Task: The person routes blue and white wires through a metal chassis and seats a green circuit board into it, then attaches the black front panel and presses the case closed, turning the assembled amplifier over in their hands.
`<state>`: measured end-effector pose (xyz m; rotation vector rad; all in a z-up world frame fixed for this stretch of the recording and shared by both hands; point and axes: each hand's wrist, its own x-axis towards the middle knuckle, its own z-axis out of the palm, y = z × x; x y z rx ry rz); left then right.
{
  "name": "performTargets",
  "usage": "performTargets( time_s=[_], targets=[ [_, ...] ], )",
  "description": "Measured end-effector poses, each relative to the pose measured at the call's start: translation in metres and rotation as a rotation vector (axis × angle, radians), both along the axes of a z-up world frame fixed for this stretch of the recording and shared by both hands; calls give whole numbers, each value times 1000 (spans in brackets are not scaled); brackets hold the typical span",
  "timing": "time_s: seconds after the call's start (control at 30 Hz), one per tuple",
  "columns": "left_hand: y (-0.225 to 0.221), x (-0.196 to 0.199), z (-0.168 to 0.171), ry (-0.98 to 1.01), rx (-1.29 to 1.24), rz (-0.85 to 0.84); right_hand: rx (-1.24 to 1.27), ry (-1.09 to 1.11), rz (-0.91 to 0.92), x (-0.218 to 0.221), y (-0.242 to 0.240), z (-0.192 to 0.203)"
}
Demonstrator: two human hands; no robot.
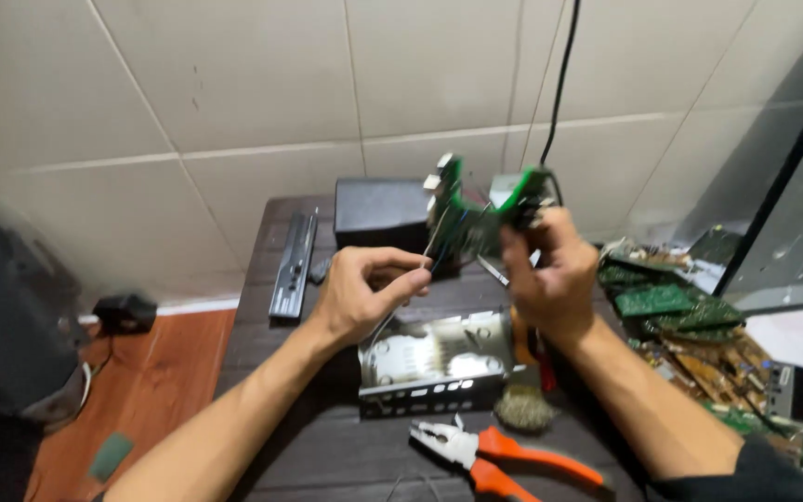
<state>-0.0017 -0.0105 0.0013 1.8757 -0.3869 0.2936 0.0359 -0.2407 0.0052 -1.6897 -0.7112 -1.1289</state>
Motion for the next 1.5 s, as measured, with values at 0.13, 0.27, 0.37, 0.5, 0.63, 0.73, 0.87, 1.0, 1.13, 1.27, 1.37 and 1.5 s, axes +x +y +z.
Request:
performTargets(
  time_s=[0.13,0.27,0.37,0.5,0.63,0.73,0.87,1.0,1.13,1.27,1.37,1.5],
  targets=[
    [-4,-5,-4,40,-205,-269,19,-5,-45,3,-4,2],
    [0,2,-13,21,-360,-350,-3,-37,-142,3,-6,-1],
    [6,10,-11,-29,-454,-302,25,-35,-156,3,0,5],
    [2,8,-13,-60,-592,-289,77,16,-121,6,-1,-2],
    [2,10,-16,-95,-611,-329,99,18,-83,5,-1,1],
    [1,11,-18,-52,-577,-365,111,96,-31,6,-1,0],
    [3,8,-14,-24,-385,-284,154,179,19,7,0,-8],
    [4,-2,5,-26,-108,-52,225,265,145,13,1,-10],
    [0,2,-4,-7,-72,-62,276,320,241,7,5,-10],
    [-1,4,-4,-106,-141,-48,345,332,389,4,10,-1],
    [-1,5,-7,-140,-138,-33,342,361,443,1,11,-2],
    [-2,3,-6,-181,-195,-55,270,397,462,-4,13,1]
  ],
)
